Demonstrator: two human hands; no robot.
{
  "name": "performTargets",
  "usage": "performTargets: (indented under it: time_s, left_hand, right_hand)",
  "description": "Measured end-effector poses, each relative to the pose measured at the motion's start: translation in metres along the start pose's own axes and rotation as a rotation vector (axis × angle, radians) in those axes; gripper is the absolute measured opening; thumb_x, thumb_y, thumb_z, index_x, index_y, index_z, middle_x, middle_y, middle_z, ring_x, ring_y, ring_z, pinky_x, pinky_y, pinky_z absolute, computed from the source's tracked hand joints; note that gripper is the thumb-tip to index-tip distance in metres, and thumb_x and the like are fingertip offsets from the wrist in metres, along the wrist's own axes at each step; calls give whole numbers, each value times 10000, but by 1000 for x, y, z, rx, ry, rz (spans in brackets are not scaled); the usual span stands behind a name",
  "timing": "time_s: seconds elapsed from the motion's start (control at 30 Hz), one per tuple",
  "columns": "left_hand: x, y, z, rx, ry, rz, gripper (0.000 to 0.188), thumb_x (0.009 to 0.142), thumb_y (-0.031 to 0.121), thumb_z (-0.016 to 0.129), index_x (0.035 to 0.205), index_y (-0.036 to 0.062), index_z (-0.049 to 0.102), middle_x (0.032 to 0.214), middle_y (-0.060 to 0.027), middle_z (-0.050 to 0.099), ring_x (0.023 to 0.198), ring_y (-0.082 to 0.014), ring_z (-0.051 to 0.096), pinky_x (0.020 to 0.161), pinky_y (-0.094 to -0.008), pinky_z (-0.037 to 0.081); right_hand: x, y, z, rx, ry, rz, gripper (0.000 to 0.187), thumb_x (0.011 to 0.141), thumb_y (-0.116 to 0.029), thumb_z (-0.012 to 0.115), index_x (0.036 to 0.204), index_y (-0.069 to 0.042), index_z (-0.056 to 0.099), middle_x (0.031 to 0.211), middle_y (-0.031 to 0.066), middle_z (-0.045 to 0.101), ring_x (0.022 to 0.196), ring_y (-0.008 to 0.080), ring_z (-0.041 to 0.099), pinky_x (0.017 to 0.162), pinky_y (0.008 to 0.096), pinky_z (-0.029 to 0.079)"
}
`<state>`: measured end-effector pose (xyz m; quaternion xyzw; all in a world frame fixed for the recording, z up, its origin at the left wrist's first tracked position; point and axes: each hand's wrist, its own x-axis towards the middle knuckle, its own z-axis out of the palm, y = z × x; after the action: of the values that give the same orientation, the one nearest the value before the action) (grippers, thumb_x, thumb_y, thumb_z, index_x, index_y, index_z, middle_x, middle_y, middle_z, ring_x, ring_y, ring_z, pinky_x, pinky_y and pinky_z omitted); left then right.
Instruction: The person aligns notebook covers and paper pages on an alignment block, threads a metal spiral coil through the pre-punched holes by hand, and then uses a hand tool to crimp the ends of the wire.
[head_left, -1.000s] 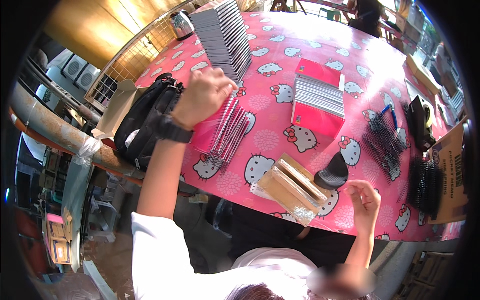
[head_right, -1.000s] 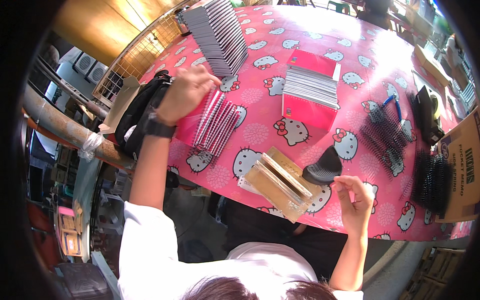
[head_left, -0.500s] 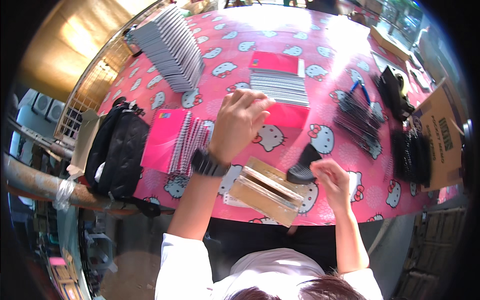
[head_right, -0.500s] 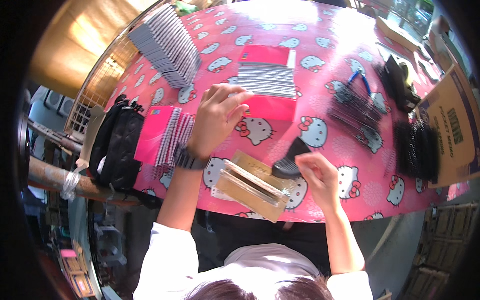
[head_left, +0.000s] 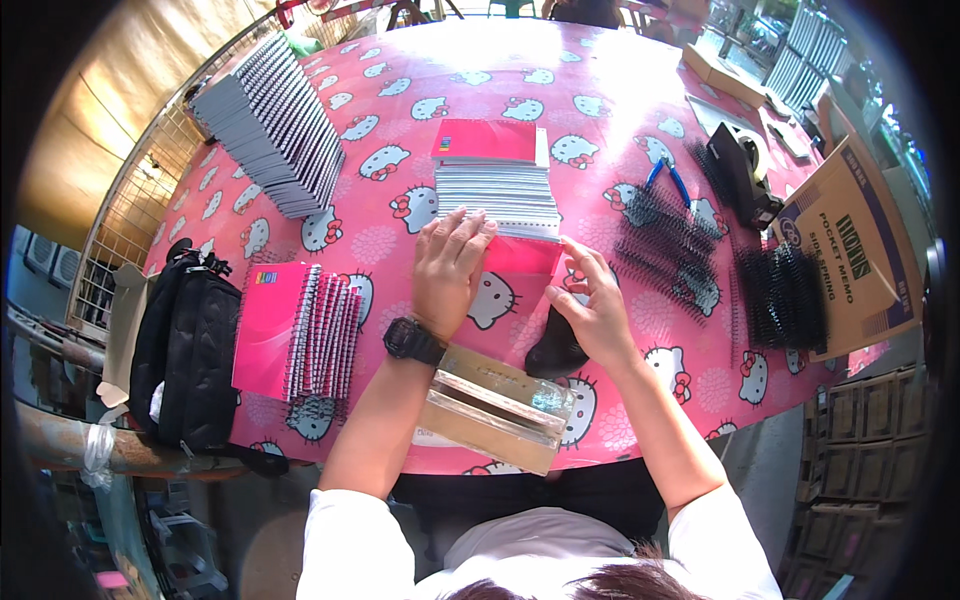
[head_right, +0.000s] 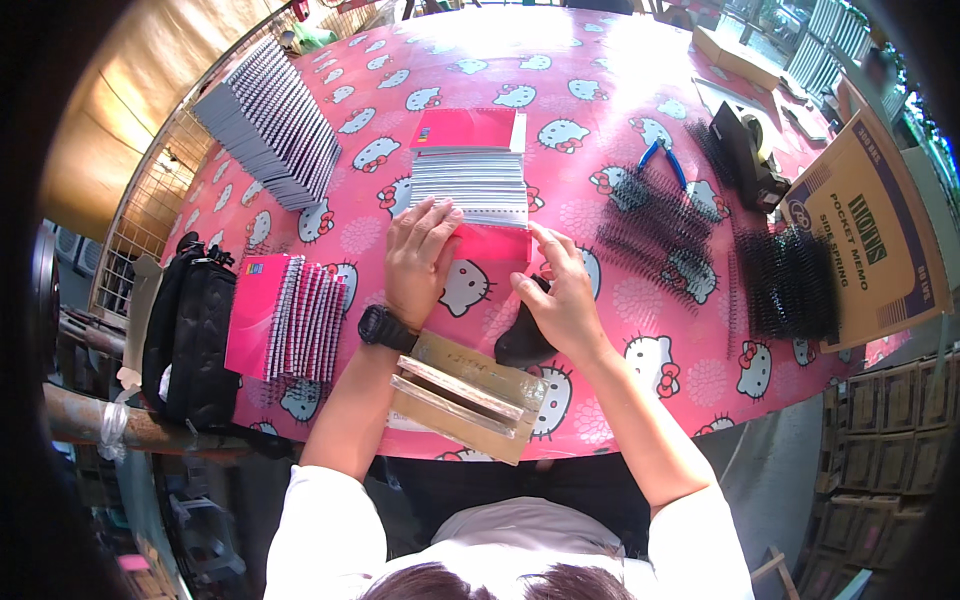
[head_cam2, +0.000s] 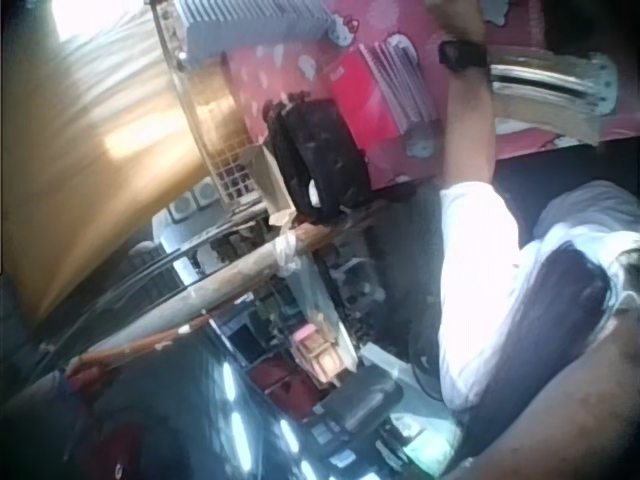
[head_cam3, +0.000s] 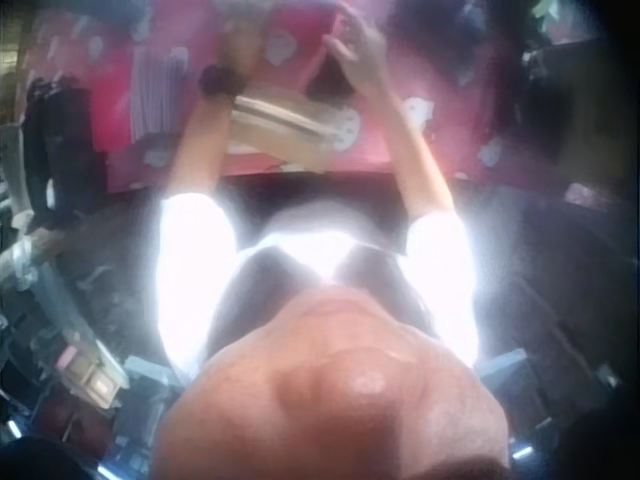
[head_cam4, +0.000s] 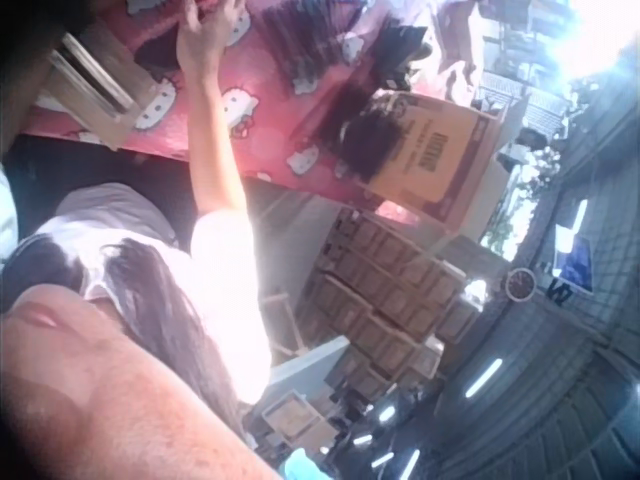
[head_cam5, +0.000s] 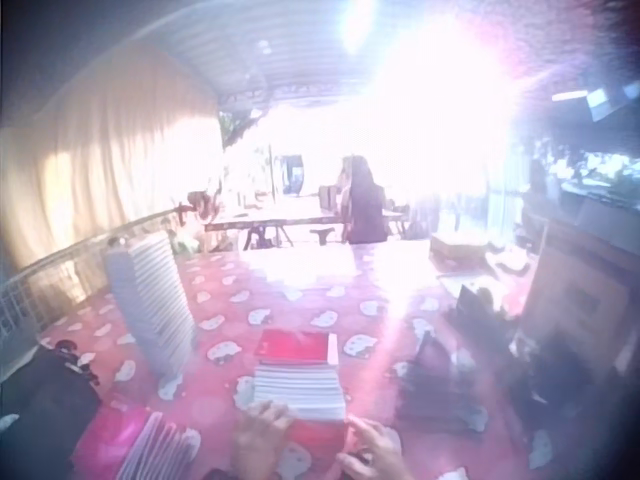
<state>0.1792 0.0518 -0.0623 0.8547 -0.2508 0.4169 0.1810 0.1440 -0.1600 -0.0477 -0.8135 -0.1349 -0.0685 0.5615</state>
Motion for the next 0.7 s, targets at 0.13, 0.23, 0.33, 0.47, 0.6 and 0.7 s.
performTargets:
  time_s: [0.13, 0.23, 0.33, 0.47, 0.6, 0.7]
  left_hand:
    - [0, -1, -3, -16, 10, -19, 243, 820, 68, 665, 1058, 82, 621, 1207, -85, 634, 1186, -295, 552, 1000, -458, 406]
    - [4, 1, -4, -38, 16, -53, 190, 843, 79, 636, 1031, 93, 611, 1201, -90, 640, 1176, -286, 564, 1007, -468, 395]
    - [3, 5, -1, -53, 15, -94, 175, 830, 63, 646, 998, 90, 608, 1212, -89, 643, 1183, -278, 569, 1017, -471, 388]
    - [1, 3, -4, -42, 20, -102, 177, 816, 51, 655, 983, 88, 611, 1213, -85, 648, 1184, -266, 575, 1023, -468, 383]
    - [3, 5, -1, -61, 37, -108, 174, 818, 50, 651, 983, 85, 611, 1214, -84, 647, 1185, -268, 573, 1021, -468, 382]
    - [2, 5, -1, -62, 44, -111, 173, 818, 48, 649, 983, 85, 612, 1211, -86, 648, 1185, -268, 574, 1019, -469, 384]
  right_hand:
    - [1, -4, 1, 4, -14, -11, 504, 815, -97, 683, 1278, -49, 488, 1397, 139, 453, 1232, 269, 476, 960, 367, 440]
    - [1, -13, 7, 116, -11, -2, 477, 827, -94, 683, 1250, -59, 466, 1456, 137, 401, 1273, 262, 449, 1009, 378, 404]
    - [-6, -13, 15, 218, -7, -24, 554, 832, -87, 688, 1311, -65, 411, 1472, 148, 368, 1296, 249, 423, 1040, 373, 370]
    - [-9, -7, 23, 235, -58, 21, 652, 823, -84, 709, 1371, -59, 356, 1465, 183, 349, 1308, 243, 403, 1056, 364, 347]
    - [-3, -11, 23, 201, 0, 20, 682, 823, -106, 721, 1389, -43, 347, 1418, 198, 389, 1273, 247, 427, 1054, 369, 350]
    - [-10, -19, 25, 117, -26, -39, 686, 819, -107, 711, 1396, -35, 347, 1454, 254, 355, 1293, 272, 426, 1057, 377, 352]
